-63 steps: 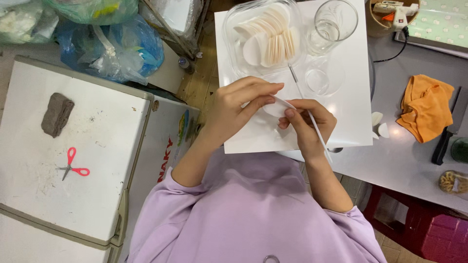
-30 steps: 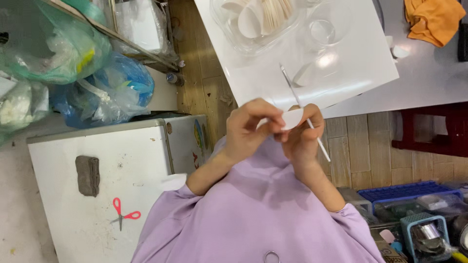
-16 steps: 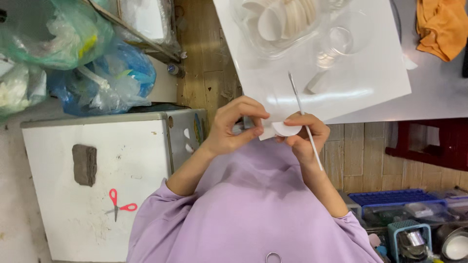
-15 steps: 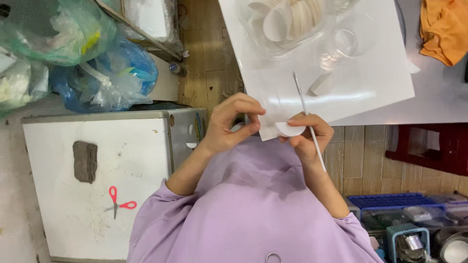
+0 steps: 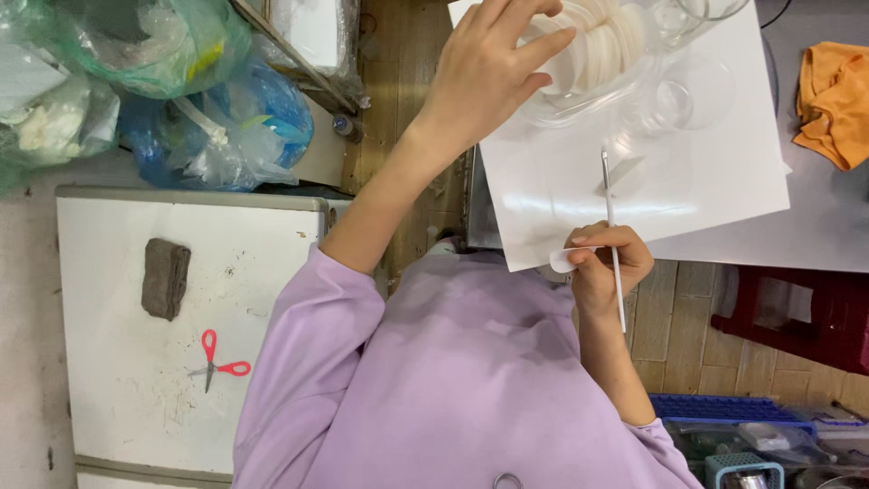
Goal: The person repeatedly picks up white petal-shaped pieces, applies a clear liquid to their edges using a brush, and joins them together to form layered clusters. The person places the assembled clusters on the table and continues the process with additional pieces.
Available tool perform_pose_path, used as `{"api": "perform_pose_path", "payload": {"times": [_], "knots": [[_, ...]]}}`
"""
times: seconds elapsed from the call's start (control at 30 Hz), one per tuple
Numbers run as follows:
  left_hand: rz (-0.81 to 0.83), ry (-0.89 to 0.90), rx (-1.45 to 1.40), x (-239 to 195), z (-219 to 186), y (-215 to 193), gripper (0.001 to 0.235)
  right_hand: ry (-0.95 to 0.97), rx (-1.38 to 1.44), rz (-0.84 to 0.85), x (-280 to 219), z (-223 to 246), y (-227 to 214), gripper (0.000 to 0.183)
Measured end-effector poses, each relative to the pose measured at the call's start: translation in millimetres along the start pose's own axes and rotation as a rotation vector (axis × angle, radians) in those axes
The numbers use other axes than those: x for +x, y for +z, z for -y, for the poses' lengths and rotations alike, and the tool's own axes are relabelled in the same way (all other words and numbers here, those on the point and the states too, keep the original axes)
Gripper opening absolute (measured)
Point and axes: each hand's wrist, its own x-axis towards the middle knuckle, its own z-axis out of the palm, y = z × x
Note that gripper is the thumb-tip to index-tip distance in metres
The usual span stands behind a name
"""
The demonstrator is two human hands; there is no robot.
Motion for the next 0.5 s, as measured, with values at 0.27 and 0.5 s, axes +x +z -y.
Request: {"api": "perform_pose_path", "payload": {"times": [0.27, 0.5], "knots": [[-0.044, 0.091, 0.036, -1, 5, 13, 0.043, 0.009, -0.065, -0.167, -13, 3, -20, 0.031], [-0.076, 0.092, 0.055, -3, 2, 11, 0.035, 0.017, -0.048, -0.169, -14, -3, -16, 0.027]]}}
